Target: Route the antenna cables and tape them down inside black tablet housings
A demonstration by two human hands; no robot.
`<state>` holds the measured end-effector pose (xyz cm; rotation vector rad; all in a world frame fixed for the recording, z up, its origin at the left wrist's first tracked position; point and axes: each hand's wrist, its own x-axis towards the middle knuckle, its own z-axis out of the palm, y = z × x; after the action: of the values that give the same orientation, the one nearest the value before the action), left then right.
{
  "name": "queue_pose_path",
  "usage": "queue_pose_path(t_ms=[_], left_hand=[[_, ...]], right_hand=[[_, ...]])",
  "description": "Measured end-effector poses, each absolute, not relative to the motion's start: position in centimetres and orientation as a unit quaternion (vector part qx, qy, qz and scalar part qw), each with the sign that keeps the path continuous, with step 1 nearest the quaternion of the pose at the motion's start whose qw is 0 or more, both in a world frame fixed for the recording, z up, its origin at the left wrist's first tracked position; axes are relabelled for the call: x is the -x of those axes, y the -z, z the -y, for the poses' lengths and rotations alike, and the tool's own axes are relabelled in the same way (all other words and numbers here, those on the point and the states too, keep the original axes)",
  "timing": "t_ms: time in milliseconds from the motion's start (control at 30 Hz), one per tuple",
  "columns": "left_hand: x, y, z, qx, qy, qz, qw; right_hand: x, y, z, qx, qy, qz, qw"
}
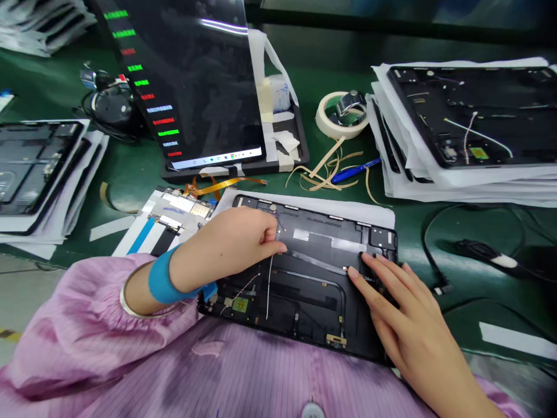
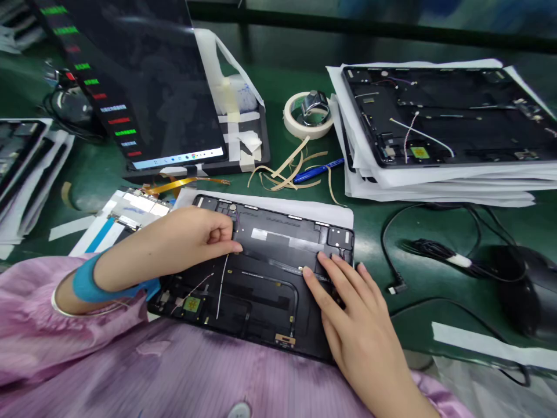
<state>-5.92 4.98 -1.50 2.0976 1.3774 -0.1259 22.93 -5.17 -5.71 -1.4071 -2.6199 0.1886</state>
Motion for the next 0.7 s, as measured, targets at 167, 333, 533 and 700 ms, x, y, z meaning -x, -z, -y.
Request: queue_pose_path(t_ms=[167,333,533,700], left_hand=[[6.50,1.24,-5.18,-0.793,0.032,-0.512,0.329],[6.45,1.32,-5.42,-0.797,0.022,-0.514,0.317],[6.64,1.66,-5.27,-0.804,0.003,-0.508,0.308],[6.83,1.60,-5.11,-0.797,-0.012,-0.509,0.325]], right_hand=[[-22.92,5.66,5.14,0.467,-0.063,0.879,0.077],[-22.81,5.39,5.20,0.473,-0.069,0.875,0.075],[-22.26,4.90,5.02,0.481,-0.075,0.871,0.068],[-21.99,4.72,5.06,0.489,-0.080,0.864,0.084]])
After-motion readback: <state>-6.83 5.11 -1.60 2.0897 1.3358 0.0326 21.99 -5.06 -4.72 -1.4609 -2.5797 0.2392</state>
